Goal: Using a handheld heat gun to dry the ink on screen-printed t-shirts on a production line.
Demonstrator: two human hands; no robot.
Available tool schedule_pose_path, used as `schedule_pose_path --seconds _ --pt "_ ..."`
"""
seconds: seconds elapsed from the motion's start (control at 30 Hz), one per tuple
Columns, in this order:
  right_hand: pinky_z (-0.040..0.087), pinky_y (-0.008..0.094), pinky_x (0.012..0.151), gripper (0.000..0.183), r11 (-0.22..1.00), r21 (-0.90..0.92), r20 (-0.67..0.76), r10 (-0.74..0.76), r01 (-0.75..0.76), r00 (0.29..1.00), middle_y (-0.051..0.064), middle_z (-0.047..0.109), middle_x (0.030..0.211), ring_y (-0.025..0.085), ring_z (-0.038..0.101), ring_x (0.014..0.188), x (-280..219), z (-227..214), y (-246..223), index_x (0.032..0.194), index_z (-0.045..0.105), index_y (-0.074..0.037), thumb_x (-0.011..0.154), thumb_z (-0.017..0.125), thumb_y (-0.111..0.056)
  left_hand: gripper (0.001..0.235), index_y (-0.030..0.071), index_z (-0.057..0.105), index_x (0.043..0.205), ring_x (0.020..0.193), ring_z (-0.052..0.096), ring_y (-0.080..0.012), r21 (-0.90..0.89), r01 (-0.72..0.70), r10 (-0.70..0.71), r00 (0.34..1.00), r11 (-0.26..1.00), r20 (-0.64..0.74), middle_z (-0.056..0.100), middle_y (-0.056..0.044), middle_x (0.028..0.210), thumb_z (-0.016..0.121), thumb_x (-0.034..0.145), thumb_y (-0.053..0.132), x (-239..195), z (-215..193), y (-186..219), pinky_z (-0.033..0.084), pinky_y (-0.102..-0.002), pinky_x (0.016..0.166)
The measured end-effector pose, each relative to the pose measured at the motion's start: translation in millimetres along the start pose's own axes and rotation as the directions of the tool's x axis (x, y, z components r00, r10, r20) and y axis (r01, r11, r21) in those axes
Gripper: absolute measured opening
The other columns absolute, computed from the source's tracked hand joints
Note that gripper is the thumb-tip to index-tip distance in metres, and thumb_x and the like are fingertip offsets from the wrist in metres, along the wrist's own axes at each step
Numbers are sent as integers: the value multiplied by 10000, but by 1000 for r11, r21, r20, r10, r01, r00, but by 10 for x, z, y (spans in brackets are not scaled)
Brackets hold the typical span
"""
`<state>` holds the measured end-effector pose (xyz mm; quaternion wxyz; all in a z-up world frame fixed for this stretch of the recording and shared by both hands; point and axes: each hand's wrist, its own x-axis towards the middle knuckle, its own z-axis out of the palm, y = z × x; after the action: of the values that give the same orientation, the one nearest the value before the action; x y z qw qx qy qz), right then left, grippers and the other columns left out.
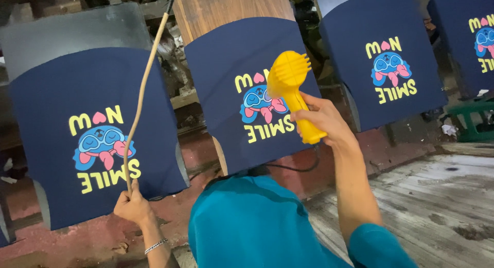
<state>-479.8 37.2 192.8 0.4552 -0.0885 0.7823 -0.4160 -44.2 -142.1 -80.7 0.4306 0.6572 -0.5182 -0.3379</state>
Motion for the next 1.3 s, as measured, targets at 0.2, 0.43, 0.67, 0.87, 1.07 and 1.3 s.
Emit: schedule_pose_path --seconds 0.2,0.43,0.67,0.87,1.07,1.3 --pt "549 294 658 654 999 32 -52 -5 6 999 51 646 1111 177 610 708 131 215 -104 1365 659 -145 725 729 -261 679 101 317 567 582 272 -87 53 -25 27 999 998 -44 271 22 557 836 995 14 56 24 -134 284 -274 581" --pt "615 401 588 839 970 136 144 -220 201 965 195 640 823 258 698 562 273 178 113 1443 519 73 733 840 -236 535 56 470 566 497 361 -131 -14 -75 74 997 997 -36 344 -49 477 826 965 59 155 8 -580 289 -287 555" --pt "610 358 563 801 947 184 136 -291 265 947 178 650 744 226 692 520 366 270 116 1431 511 110 756 827 -183 556 47 469 544 465 357 -142 -13 -106 104 990 994 -99 328 -60 451 861 939 45 204 -5 -730 276 -298 545" --pt "601 359 514 837 947 179 -77 -258 268 963 184 642 752 257 697 516 407 -63 289 1424 520 97 724 866 -201 557 37 479 563 491 383 -153 5 -118 118 986 993 -114 337 -74 464 879 951 49 207 51 -817 278 -307 551" --pt "595 375 479 826 948 203 -150 -217 245 965 214 619 718 294 692 502 207 -227 336 1425 471 162 745 835 -134 528 27 504 566 479 367 -151 -3 -137 135 981 991 -136 322 -84 453 896 920 23 195 59 -865 282 -310 546" --pt "617 379 511 823 934 216 -88 -273 286 958 200 646 750 287 713 543 401 51 247 1404 536 108 719 879 -191 509 25 509 573 486 366 -133 -6 -136 134 985 991 -106 334 -70 457 874 928 13 179 38 -796 283 -287 547"
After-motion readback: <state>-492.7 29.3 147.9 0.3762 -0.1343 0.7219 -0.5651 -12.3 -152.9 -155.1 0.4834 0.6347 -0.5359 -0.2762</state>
